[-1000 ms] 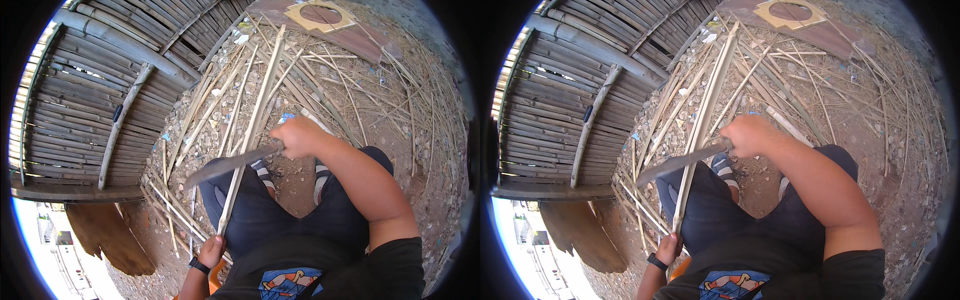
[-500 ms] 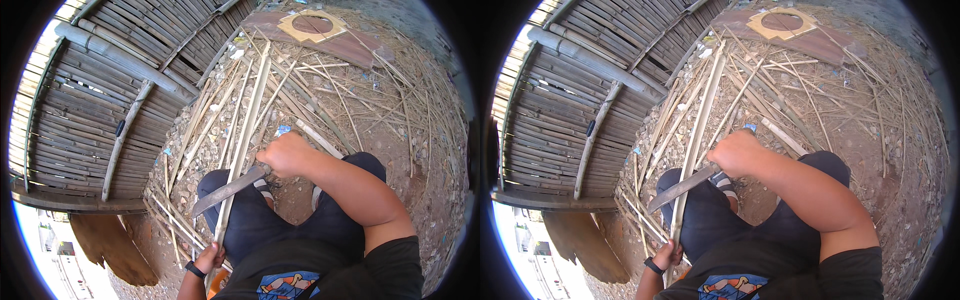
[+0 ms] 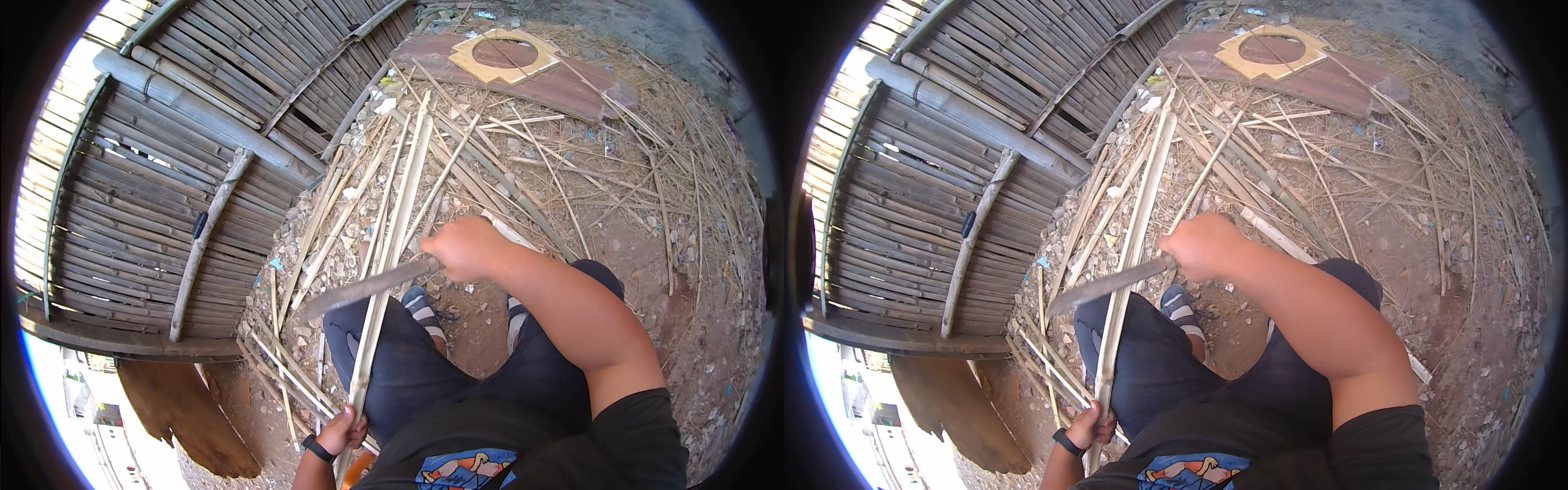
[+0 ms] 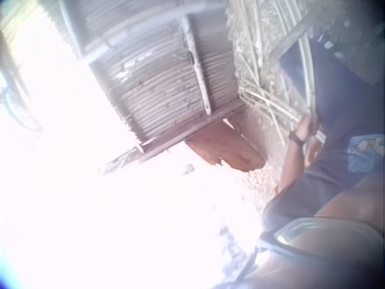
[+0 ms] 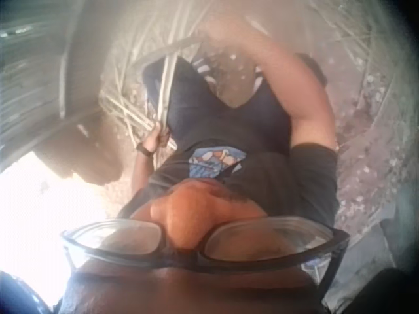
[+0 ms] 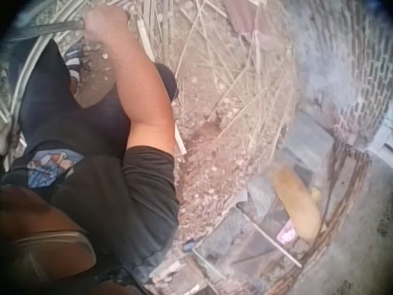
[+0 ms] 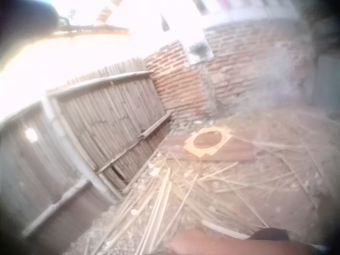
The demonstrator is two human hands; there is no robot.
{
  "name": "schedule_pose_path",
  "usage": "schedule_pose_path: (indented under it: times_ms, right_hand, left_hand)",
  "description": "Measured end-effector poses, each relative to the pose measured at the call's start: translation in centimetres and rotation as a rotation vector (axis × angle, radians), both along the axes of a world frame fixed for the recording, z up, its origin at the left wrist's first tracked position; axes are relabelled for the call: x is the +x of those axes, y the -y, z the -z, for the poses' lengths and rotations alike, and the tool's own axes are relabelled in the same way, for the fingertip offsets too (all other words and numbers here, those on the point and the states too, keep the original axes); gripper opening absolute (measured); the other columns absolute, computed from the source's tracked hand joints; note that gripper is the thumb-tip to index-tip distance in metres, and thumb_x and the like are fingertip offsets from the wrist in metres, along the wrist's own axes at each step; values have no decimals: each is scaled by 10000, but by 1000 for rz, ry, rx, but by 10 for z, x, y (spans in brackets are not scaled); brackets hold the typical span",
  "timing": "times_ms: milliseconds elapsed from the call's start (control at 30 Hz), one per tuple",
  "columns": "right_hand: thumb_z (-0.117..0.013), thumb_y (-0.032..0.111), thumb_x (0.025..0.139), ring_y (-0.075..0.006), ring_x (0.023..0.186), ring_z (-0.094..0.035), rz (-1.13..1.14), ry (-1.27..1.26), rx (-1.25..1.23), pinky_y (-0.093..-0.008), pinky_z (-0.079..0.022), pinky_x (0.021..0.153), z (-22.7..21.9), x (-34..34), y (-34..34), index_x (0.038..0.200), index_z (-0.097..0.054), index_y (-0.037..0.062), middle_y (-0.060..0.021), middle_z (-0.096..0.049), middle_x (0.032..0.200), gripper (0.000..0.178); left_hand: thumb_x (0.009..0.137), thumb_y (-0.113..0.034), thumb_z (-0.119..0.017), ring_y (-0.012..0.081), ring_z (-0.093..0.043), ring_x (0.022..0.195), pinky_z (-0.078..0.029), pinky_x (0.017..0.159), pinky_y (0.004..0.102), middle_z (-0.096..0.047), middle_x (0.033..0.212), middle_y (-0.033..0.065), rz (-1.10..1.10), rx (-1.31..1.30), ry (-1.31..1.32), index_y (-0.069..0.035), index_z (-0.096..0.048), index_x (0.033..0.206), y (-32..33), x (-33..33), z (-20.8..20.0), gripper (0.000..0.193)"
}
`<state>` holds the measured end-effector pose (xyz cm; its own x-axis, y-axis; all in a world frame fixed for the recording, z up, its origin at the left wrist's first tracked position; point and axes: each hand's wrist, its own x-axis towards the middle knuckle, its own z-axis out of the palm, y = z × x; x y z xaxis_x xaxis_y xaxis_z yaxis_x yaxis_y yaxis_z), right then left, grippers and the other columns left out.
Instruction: The person splits bamboo strips using a machete. They hold the bamboo with one hand and strike it with the machete to separate it into thinner pieces, then set the split pieces aside on the ground.
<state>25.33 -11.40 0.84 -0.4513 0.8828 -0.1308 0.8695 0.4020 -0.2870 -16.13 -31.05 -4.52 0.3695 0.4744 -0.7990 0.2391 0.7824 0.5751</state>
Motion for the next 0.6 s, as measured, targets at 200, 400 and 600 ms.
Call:
schedule_pose_path:
  times_ms: [200, 400, 600]
  right_hand:
    - [-646, 145, 762, -345, 997, -679, 587, -251, -30, -419, -530, 894, 61, 118, -56, 1155, -657, 35, -224, -696, 1042, 408]
    - [-649, 210, 796, -347, 1097, -645, 729, -454, -8, -419, -502, 957, 46, 108, -69, 1299, -597, 22, -235, -664, 1170, 539]
    - [-672, 254, 809, -360, 1097, -639, 720, -429, 48, -417, -502, 955, 13, 100, -47, 1349, -549, -2, -235, -660, 1181, 610]
  left_hand:
    - [972, -693, -347, 100, -324, 448, -282, 447, 260, -375, 556, -16, 15, 176, -251, -37, -526, 783, 2, 3, -2, 706]
    - [948, -730, -347, 95, -259, 470, -222, 456, 263, -292, 587, -40, -51, -20, -111, -82, -475, 817, 7, -8, -1, 673]
    - [947, -731, -341, 102, -275, 479, -238, 462, 260, -312, 586, -26, 9, 95, -34, -98, -453, 811, 8, -7, 15, 658]
